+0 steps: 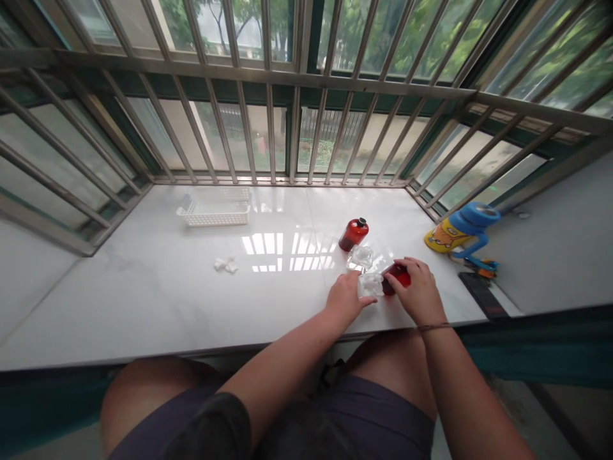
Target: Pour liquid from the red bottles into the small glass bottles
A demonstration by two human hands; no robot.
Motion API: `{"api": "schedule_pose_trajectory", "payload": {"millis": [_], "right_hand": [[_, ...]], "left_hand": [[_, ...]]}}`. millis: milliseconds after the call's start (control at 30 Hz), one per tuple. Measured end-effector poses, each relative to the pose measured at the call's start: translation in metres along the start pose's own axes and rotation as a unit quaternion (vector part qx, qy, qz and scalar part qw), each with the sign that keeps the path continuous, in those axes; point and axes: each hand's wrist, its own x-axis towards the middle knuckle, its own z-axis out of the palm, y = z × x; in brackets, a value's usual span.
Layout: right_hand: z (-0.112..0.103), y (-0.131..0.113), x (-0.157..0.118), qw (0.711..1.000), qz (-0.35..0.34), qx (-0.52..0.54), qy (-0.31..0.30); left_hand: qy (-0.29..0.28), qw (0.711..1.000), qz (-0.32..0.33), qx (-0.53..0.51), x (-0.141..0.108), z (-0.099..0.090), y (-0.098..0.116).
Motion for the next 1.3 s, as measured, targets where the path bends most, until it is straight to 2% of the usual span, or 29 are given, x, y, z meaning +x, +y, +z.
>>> {"api": "schedule_pose_trajectory", "payload": {"millis": [100, 267, 567, 667, 767, 833, 933, 1033, 1133, 1200, 1300], "right_hand": [[-0.003, 0.006, 0.005, 1.0, -0.005, -0.009, -0.011], [-0.011, 0.013, 0.0, 0.999, -0.027, -0.025, -0.019], [-0.016, 0.019, -0.028, 0.997, 0.022, -0.055, -0.054], [-0.013, 0.013, -0.036, 0.998, 0.027, -0.047, -0.038], [-0.014, -0.002, -0.043, 0.998, 0.051, -0.038, 0.017], [-0.018, -0.022, -0.049, 0.993, 0.06, -0.04, 0.098], [-0.026, -0.066, -0.058, 0.975, 0.025, -0.025, 0.22], [-0.025, -0.115, -0.063, 0.981, -0.048, 0.049, 0.183], [-0.013, -0.147, -0.059, 0.99, -0.008, 0.108, 0.093], [-0.002, -0.152, -0.051, 0.992, 0.052, 0.105, 0.055], [0.011, -0.142, -0.032, 0.992, 0.115, 0.047, 0.015]], "left_hand": [[0.001, 1.0, -0.001, -0.005, 0.009, 0.011, 0.01], [-0.003, 1.0, -0.011, -0.004, 0.014, 0.017, 0.021], [-0.052, 0.998, -0.022, -0.02, 0.014, 0.029, 0.027], [-0.055, 0.998, 0.009, -0.033, 0.01, 0.02, 0.025], [0.012, 0.998, 0.045, -0.051, 0.016, -0.005, 0.022], [0.054, 0.996, 0.044, -0.048, 0.033, -0.028, 0.019], [0.07, 0.996, 0.024, -0.04, 0.075, -0.061, 0.011], [0.05, 0.998, -0.001, -0.037, 0.125, -0.081, 0.001], [0.004, 0.999, -0.023, -0.036, 0.163, -0.084, -0.01], [-0.03, 0.998, -0.033, -0.036, 0.177, -0.082, -0.016], [-0.067, 0.996, -0.027, -0.043, 0.183, -0.077, -0.02]]}}
